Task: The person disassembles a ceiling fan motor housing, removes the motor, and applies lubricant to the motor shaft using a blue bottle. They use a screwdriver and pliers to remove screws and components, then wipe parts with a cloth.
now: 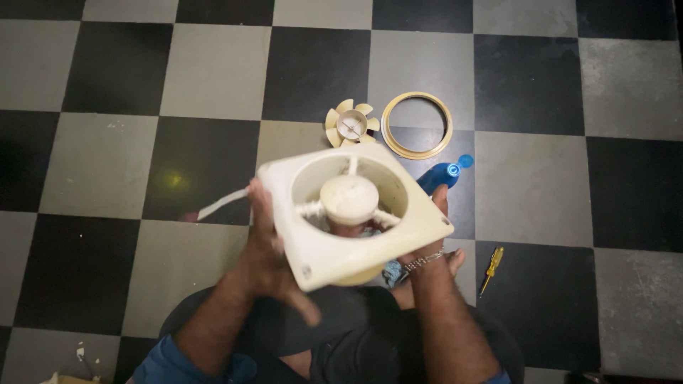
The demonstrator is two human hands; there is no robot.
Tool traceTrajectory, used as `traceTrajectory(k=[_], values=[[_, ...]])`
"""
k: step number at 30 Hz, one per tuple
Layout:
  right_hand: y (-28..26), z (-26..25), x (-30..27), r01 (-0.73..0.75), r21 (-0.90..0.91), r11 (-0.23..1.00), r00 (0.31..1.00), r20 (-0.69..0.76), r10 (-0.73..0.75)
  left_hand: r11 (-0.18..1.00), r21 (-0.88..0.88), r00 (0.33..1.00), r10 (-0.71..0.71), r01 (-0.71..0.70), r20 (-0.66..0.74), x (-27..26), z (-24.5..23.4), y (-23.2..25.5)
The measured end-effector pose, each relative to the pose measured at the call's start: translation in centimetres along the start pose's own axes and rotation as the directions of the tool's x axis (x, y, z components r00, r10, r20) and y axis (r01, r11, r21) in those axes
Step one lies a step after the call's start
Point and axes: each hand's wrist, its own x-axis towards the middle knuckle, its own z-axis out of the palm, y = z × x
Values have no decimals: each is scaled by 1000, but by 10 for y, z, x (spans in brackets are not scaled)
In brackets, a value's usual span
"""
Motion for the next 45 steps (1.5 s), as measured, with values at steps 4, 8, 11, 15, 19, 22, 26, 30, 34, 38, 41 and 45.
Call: traceTrajectory(k=[4, 8, 11, 15, 19, 22, 26, 30, 34, 38, 41, 45], values=[[18, 3, 6, 214, -278, 937, 971, 162, -174, 687, -664, 932, -360, 295, 42, -2, 8, -3], [26, 2, 18, 286, -578, 764, 955, 239, -177, 329, -912, 788, -616, 243, -13, -5, 1, -31], [38, -6, 25, 132, -560, 818, 990, 108, -85, 202, -840, 490, -868, 503, 85, -11, -17, -69], [48, -37, 40, -46, -584, 811, 996, -86, -6, 17, -687, 207, -959, 726, 196, -35, -11, -112], [54, -85, 58, -123, -657, 744, 991, -124, 54, -80, -466, 22, -978, 881, 209, -64, 17, -137], [56, -110, 67, -182, -746, 640, 982, -171, 80, -46, -364, 35, -977, 930, 212, -72, 22, -146], [56, -117, 66, -191, -754, 628, 980, -178, 85, -45, -286, 26, -970, 957, 242, -71, 20, -145], [48, -93, 65, -231, -894, 383, 972, -231, 48, 46, -55, 55, -984, 997, 172, -54, 17, -130], [9, -62, 44, -276, -803, -528, 956, -285, -67, 284, 416, 375, -914, 864, -155, -26, 14, -100], [-72, -54, 1, -303, -634, -711, 912, -410, -22, 573, 649, 797, -599, 499, -84, -1, 21, -73], [-119, -64, -14, -571, -453, -685, 729, -664, -169, 743, 536, 813, -559, 402, 165, 8, 34, -68], [-149, -95, -47, -675, -326, -662, 696, -579, -425, 815, 519, 796, -485, 259, 363, 9, 53, -73]])
